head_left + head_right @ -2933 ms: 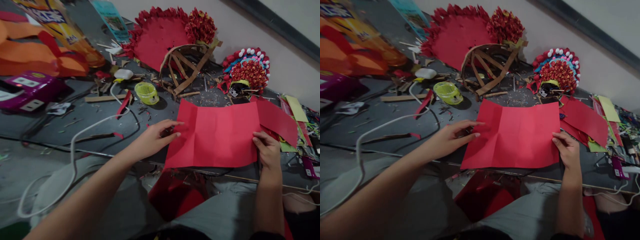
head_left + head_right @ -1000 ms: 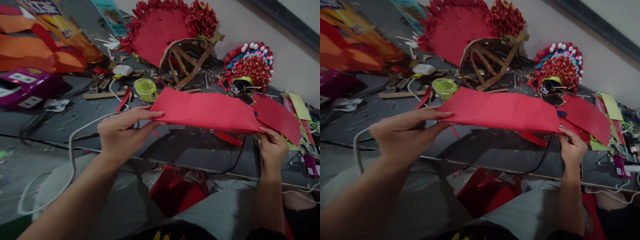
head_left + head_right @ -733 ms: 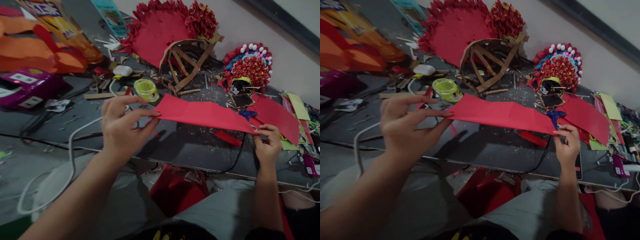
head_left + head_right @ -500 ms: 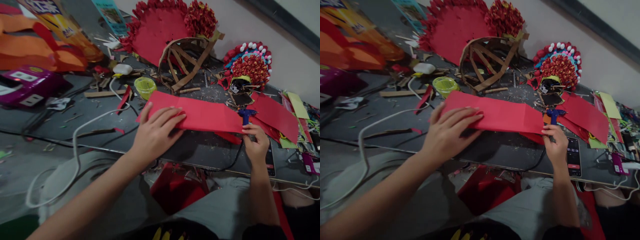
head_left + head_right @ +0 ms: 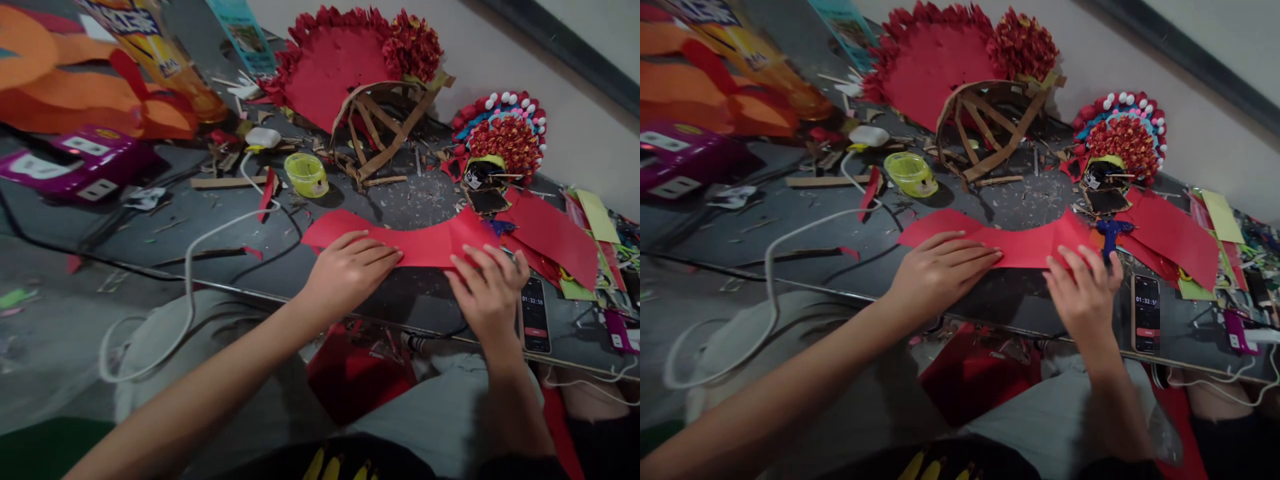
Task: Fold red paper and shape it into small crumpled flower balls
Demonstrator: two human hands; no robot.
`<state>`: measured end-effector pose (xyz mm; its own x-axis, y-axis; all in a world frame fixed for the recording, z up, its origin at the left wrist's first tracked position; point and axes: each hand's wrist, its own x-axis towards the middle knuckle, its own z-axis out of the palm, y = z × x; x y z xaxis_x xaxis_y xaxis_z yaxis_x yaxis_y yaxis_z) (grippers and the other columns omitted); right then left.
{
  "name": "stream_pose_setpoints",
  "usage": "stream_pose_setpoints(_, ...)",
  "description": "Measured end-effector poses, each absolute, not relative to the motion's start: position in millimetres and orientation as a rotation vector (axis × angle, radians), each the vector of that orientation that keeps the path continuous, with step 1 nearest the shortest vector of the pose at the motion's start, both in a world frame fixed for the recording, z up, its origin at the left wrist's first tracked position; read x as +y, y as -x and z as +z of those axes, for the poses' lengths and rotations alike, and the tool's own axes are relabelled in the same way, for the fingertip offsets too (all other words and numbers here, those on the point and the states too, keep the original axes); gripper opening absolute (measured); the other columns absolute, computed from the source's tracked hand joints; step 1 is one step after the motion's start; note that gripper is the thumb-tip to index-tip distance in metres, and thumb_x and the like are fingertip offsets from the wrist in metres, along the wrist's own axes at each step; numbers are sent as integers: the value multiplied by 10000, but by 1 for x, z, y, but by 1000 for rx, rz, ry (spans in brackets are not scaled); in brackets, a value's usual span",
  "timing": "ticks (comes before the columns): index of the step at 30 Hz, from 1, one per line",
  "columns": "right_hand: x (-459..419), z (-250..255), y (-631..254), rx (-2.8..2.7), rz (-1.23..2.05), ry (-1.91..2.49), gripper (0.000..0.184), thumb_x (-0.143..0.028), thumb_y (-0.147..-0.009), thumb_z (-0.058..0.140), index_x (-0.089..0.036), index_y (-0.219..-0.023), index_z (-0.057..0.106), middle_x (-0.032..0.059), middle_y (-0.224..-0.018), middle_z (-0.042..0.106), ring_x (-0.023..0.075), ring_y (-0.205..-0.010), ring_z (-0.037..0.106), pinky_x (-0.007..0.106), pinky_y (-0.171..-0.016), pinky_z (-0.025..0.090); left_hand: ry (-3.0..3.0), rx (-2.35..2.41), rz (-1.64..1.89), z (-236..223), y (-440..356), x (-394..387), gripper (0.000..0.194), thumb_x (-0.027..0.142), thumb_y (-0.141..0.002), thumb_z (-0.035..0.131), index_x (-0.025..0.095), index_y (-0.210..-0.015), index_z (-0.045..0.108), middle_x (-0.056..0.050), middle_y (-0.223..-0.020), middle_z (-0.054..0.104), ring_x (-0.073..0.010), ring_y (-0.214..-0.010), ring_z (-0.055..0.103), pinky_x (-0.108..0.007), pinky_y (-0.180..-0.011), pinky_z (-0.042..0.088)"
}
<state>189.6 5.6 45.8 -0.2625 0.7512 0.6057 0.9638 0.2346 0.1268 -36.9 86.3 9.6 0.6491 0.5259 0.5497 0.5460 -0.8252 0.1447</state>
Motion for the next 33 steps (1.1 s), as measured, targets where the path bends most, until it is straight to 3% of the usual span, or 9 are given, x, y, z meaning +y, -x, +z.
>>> stream_pose_setpoints(2, 3, 45, -172, -2123, -706, 1608, 219, -238, -827, 636, -298, -1038, 627, 40, -1136, 677, 268, -1121, 548, 592, -1094, 102, 2827, -881, -902, 9, 32, 82, 293, 214, -961, 409, 221, -1035, 691, -29, -994, 729, -172, -891, 681, -366, -891, 510)
stream_pose_setpoints(4, 2, 40, -158, -2168, -650, 1580, 179, -229, -849, 610, -289, -1016, 635, 34, -1145, 680, 260, -1118, 554, 590, -1097, 66, 2821, -847, -909, 9, 28, 78, 272, 213, -954, 430, 210, -1026, 692, -33, -992, 729, -176, -893, 676, -366, -887, 511)
stream_pose_setpoints(7, 5, 31, -149, -2251, -579, 1449, 132, -207, -870, 580, -253, -972, 650, 9, -1026, 724, 194, -947, 615, 451, -1045, 263, 2847, -791, -894, 8, 23, 72, 265, 191, -943, 436, 183, -1002, 695, -47, -993, 728, -182, -895, 672, -370, -887, 512)
stream_pose_setpoints(10, 9, 27, -151, -2295, -576, 1352, 95, -185, -866, 581, -214, -896, 665, -4, -888, 741, 148, -754, 605, 319, -782, 403, 2884, -738, -896, 5, 21, 70, 275, 170, -942, 423, 163, -1007, 689, -57, -990, 727, -182, -885, 675, -367, -882, 515)
stream_pose_setpoints(13, 12, 29, -161, -2303, -605, 1324, 79, -189, -861, 593, -210, -869, 668, -12, -858, 740, 145, -752, 600, 308, -715, 382, 2891, -682, -950, 3, 25, 73, 271, 159, -941, 425, 166, -1011, 686, -44, -1000, 727, -180, -870, 683, -365, -868, 516)
stream_pose_setpoints(22, 10, 46, -199, -2194, -757, 1412, 73, -214, -858, 607, -259, -887, 656, -33, -874, 745, 149, -825, 608, 317, -830, 342, 2787, -586, -954, 18, 58, 101, 250, 147, -900, 467, 212, -999, 688, -5, -969, 733, -180, -862, 696, -392, -891, 506)
stream_pose_setpoints(26, 12, 46, -211, -2184, -804, 1437, 45, -218, -865, 601, -240, -849, 637, -21, -861, 744, 143, -816, 623, 307, -830, 347, 2692, -521, -1015, 21, 68, 110, 213, 125, -880, 497, 204, -933, 688, 0, -911, 743, -160, -765, 706, -346, -789, 547)
stream_pose_setpoints(30, 16, 43, -234, -2073, -852, 1507, 56, -194, -854, 608, -205, -803, 628, 14, -822, 735, 154, -790, 632, 311, -801, 368, 2588, -581, -1228, 15, 78, 118, 180, 138, -880, 522, 203, -876, 690, -2, -728, 740, -142, -605, 687, -286, -676, 556)
stream_pose_setpoints(33, 18, 40, -248, -2028, -851, 1522, 70, -230, -852, 613, -200, -792, 631, 21, -806, 727, 158, -778, 635, 308, -784, 385, 2675, -568, -1321, 10, 83, 120, 189, 144, -873, 548, 229, -980, 678, 12, -720, 738, -135, -590, 681, -256, -622, 547)
